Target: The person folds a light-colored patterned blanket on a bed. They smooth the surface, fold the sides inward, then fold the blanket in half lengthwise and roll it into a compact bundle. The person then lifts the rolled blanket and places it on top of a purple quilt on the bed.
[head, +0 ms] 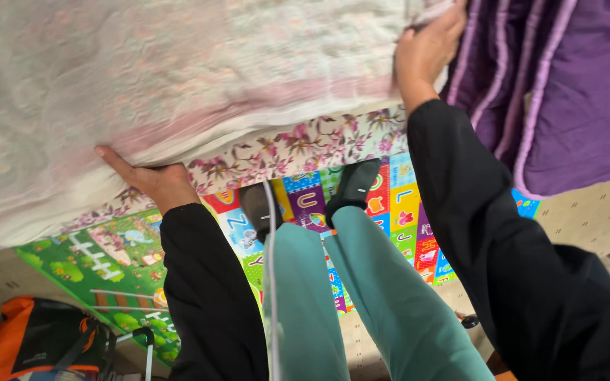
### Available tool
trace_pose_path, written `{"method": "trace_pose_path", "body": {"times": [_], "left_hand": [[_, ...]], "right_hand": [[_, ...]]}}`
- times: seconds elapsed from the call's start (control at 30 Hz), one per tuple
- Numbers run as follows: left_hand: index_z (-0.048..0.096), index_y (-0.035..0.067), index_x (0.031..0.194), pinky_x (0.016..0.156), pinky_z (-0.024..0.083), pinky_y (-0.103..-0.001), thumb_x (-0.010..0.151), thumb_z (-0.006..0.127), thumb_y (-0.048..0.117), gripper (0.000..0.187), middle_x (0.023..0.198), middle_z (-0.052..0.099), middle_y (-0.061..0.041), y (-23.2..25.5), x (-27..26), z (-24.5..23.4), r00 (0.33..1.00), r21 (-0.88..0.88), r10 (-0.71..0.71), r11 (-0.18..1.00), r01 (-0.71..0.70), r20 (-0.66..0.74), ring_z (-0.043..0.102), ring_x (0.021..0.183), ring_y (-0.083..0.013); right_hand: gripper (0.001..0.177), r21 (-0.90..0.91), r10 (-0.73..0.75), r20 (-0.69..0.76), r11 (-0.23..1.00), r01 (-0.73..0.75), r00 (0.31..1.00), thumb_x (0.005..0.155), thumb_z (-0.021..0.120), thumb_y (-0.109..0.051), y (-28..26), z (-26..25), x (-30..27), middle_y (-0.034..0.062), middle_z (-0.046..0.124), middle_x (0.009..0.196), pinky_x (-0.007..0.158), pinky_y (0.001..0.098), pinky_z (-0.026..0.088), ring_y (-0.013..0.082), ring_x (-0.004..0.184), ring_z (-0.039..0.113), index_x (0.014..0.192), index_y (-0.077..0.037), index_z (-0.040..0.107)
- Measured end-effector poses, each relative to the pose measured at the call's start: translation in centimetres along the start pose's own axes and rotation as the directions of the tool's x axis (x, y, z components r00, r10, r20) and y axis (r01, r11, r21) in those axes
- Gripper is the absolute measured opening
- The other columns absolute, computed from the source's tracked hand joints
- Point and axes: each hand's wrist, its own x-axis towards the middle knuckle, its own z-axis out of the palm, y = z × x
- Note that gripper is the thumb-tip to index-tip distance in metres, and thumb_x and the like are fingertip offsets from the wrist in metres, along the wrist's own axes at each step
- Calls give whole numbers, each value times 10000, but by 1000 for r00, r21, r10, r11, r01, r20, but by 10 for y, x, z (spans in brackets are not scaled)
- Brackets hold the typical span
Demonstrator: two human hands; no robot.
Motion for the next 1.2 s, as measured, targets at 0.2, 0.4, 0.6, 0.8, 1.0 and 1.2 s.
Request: {"method": "trace_pose_path", "body": {"times": [0.2, 0.4, 0.6, 0.8, 1.0, 1.2], "left_hand": [[446, 45, 1523, 1229, 397, -567, 842, 785, 546, 911, 1594, 448, -168, 63, 25, -23, 996, -94, -42, 994, 50, 83, 462, 1461, -370], [556, 40, 1386, 1172, 487, -555, 866, 814, 266, 623, 1393, 600, -139, 75, 41, -11, 999, -51, -32, 998, 33, 17, 573, 1314, -332], [579, -48, 1357, 1200, 483, -535, 960, 737, 155, 474, 1356, 636, -155, 82, 33, -62, 995, -51, 59, 997, -55, 80, 597, 1303, -314], [527, -59, 1371, 1203, 430, -599, 945, 687, 153, 501, 1378, 584, -187, 50, 79, -117, 999, -114, -35, 993, 38, 31, 579, 1318, -369], [353, 121, 1567, 1233, 391, -597, 991, 510, 573, 749, 1604, 401, -153, 109, 80, -121, 998, -157, 58, 986, -53, 28, 406, 1495, -372], [378, -77, 1560, 1120, 515, -629, 1059, 596, 158, 595, 1556, 445, -313, 164, 127, -91, 998, -132, 62, 990, -59, 20, 547, 1384, -465]], "right_hand": [[896, 177, -344, 152, 932, 317, 927, 973, 822, -492, -42, -18, -52, 252, 228, 1668, 1241, 554, 389, 458, 1549, 276, 1642, -187, 311], [996, -7, -202, 474, 972, 233, 857, 895, 865, -609, -68, -10, -78, 256, 102, 1696, 1017, 826, 295, 513, 1544, 131, 1655, -322, 288], [998, -43, -200, 492, 966, 254, 847, 918, 843, -646, -56, -1, -62, 273, 102, 1706, 1036, 790, 347, 529, 1550, 152, 1677, -310, 288], [998, -48, -245, 502, 950, 309, 830, 925, 828, -632, -50, 3, -59, 354, 110, 1663, 1105, 660, 387, 585, 1508, 160, 1680, -265, 288], [990, -76, -229, 551, 944, 321, 802, 934, 806, -639, -48, 10, -51, 361, 116, 1665, 1136, 622, 379, 586, 1514, 172, 1682, -261, 279], [1011, -100, -197, 577, 946, 307, 793, 924, 793, -636, -48, 11, -49, 363, 96, 1668, 1149, 621, 347, 586, 1515, 155, 1684, -242, 256]]}}
